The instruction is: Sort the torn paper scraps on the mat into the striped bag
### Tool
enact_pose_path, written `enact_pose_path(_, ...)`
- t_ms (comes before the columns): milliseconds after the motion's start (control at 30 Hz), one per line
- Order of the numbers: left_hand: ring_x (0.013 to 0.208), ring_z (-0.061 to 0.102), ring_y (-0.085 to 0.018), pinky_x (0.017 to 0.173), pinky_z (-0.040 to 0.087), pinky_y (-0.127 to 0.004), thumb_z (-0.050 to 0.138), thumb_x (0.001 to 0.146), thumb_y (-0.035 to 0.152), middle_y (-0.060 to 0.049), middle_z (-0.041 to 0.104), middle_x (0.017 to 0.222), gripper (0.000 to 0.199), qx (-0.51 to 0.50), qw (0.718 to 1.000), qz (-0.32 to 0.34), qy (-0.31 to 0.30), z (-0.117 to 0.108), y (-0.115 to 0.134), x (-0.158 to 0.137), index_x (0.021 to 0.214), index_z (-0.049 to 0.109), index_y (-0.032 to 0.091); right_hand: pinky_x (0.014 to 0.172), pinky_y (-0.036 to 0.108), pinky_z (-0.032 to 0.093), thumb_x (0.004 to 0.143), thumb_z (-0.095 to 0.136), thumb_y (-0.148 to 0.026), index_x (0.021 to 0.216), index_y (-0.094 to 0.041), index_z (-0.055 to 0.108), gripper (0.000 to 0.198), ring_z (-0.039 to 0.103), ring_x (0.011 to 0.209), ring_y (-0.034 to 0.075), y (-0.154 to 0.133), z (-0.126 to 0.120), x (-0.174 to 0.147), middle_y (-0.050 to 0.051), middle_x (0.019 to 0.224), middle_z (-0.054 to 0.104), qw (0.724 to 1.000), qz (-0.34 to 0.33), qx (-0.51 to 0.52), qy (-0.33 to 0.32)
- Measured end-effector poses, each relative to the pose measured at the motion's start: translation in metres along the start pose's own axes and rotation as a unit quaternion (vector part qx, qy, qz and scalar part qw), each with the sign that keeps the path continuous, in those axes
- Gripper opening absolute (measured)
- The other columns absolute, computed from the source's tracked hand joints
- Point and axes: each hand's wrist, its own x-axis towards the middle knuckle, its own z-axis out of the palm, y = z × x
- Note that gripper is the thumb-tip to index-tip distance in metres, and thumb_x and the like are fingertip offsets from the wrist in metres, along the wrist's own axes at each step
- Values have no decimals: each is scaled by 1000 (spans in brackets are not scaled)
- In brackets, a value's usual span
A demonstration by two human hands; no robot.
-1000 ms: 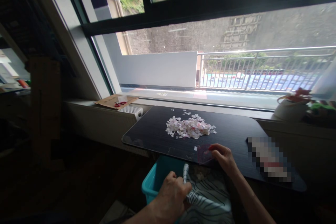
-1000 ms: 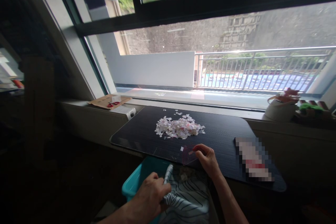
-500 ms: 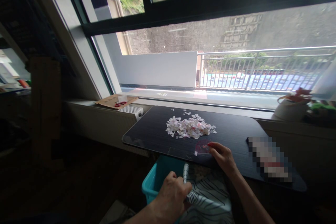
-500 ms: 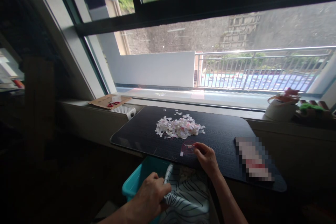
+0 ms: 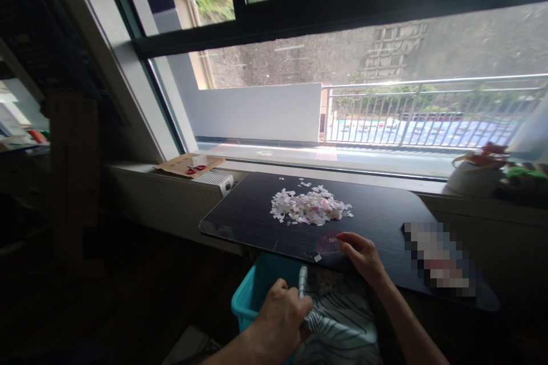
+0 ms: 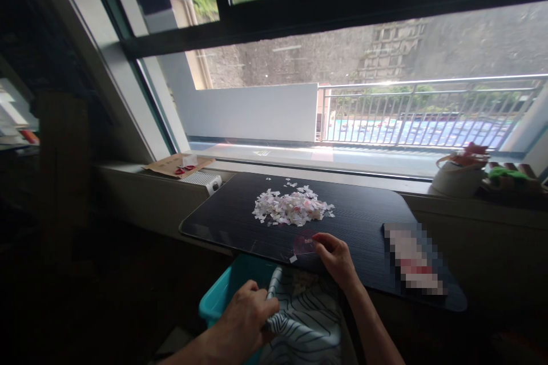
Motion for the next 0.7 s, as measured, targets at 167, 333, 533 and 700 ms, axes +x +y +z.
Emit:
enact_pose_path(167,76,58,-21,77,40,-33,61,77,38,-6,67,82,18,7,1000,-11,0,-2,2,-1,81,63,20,51,25,47,68,59,-27,74,-17,72,18,61,53,16,-1,-1,-1,2,61,70,1000,1,8,-28)
enact_pose_path(333,77,59,-21,77,39,-33,65,74,37,-5,67,82,17,9,1000,-9,-5,0,0,0,82,63,22,55,26,49,69,60,-31,79,-16,72,23,63,58,18,0,0,0,4,69,72,999,3,16,-31)
enact_pose_path(533,76,59,-20,79,40,-34,62,77,42,-4,65,80,21,4,1000,-6,8,4,-2,0,80,63,21,49,24,46,66,60,-28,73,-16,73,19,58,50,15,-1,0,0,1,59,68,999,4,11,-50)
enact_pose_path(700,78,59,-21,78,40,-34,64,76,38,-5,67,83,19,-1,1000,-14,-13,-1,1,1,82,63,21,49,25,47,65,60,-31,73,-17,73,21,59,50,16,1,-1,1,1,57,67,1000,13,-4,-26)
